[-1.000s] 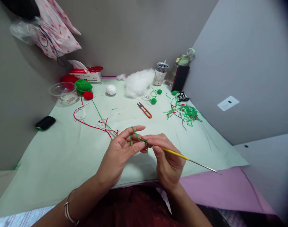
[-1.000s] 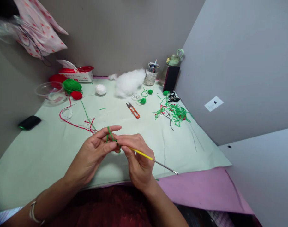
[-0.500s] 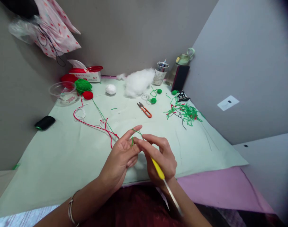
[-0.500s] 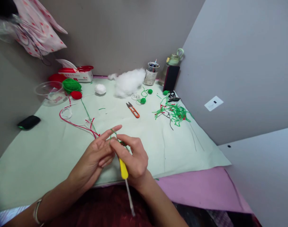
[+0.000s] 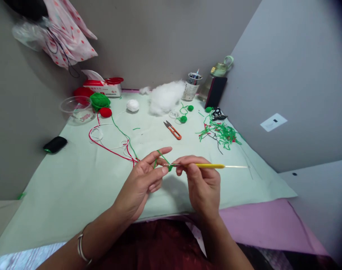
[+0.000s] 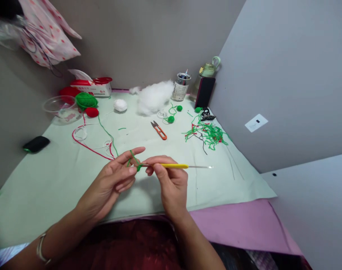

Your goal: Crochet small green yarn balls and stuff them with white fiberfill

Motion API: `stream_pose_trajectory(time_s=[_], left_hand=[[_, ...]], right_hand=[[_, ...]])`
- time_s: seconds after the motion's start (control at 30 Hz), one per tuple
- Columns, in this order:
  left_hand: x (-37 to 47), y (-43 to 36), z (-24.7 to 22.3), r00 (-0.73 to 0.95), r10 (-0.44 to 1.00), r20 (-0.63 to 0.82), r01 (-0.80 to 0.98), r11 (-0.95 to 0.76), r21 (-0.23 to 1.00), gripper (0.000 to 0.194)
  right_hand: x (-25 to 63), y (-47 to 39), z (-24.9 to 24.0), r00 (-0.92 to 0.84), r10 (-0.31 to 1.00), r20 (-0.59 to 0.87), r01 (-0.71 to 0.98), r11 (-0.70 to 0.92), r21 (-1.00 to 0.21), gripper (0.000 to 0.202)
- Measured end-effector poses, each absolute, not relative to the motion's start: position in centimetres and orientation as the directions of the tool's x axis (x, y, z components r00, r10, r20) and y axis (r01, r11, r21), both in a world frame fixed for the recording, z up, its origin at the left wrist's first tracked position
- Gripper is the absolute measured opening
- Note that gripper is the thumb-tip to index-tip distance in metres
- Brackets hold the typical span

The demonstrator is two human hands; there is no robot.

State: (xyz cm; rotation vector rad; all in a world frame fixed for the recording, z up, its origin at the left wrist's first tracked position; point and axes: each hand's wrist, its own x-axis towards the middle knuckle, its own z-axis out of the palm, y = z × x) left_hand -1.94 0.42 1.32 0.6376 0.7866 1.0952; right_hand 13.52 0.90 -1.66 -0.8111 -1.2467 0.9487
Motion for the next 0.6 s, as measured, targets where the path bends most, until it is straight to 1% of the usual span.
stream_pose_trajectory(time_s=[0.07,0.1,0.13,0.2,0.23,0.3,0.37,0.4,0.43,0.5,0.53,0.6], left_hand=[[-2.2,0.6,1.4,0.261,0.936,-0.236,-0.514,0.342,0.787,0.039],[-2.4,0.6,1.5,0.261,0.937,-0.233,-0.508,0.338,0.792,0.038],[-2.5,0.6,1.5,0.256,0.94,-0.226,-0.501,0.329,0.801,0.037],[-2.6,0.6,1.5,0.232,0.95,-0.209,-0.476,0.299,0.827,0.038],[-2.6,0.5,1.5,0.213,0.956,-0.2,-0.46,0.278,0.843,0.039],[-2.6,0.4,1.3,0.172,0.968,-0.182,-0.439,0.241,0.866,0.044],[-2.4,0.3,1.1,0.161,0.968,-0.194,-0.457,0.248,0.854,0.051],[-2.3,0.3,1.0,0.181,0.96,-0.215,-0.484,0.278,0.83,0.052],[-2.3,0.3,1.0,0.217,0.946,-0.242,-0.513,0.321,0.796,0.052],[-2.3,0.5,1.0,0.291,0.914,-0.284,-0.556,0.403,0.727,0.047],[-2.3,0.6,1.1,0.31,0.904,-0.293,-0.568,0.423,0.706,0.043],[-2.4,0.7,1.3,0.298,0.911,-0.287,-0.575,0.411,0.707,0.039]], right_hand=[[13.7,1.0,-1.6,0.033,0.933,0.359,-0.236,0.356,-0.904,0.02],[13.8,1.0,-1.5,0.025,0.934,0.355,-0.25,0.35,-0.903,0.021],[13.9,0.9,-1.4,0.027,0.931,0.365,-0.226,0.361,-0.905,0.022],[14.0,0.6,-1.3,0.039,0.896,0.442,-0.072,0.444,-0.893,0.022],[13.9,0.4,-1.3,0.026,0.859,0.512,0.035,0.511,-0.859,0.022],[13.8,0.1,-1.5,-0.061,0.745,0.664,0.254,0.655,-0.712,0.024],[13.6,-0.2,-1.9,-0.142,0.638,0.757,0.4,0.737,-0.546,0.03],[13.5,-0.2,-2.0,-0.148,0.615,0.774,0.441,0.742,-0.505,0.033],[13.5,-0.2,-2.2,-0.135,0.614,0.778,0.472,0.73,-0.494,0.035],[13.5,-0.1,-2.2,-0.048,0.655,0.754,0.439,0.692,-0.574,0.033],[13.5,0.1,-2.0,0.009,0.69,0.723,0.368,0.67,-0.644,0.03],[13.6,0.4,-1.6,0.105,0.771,0.629,0.153,0.612,-0.776,0.024]])
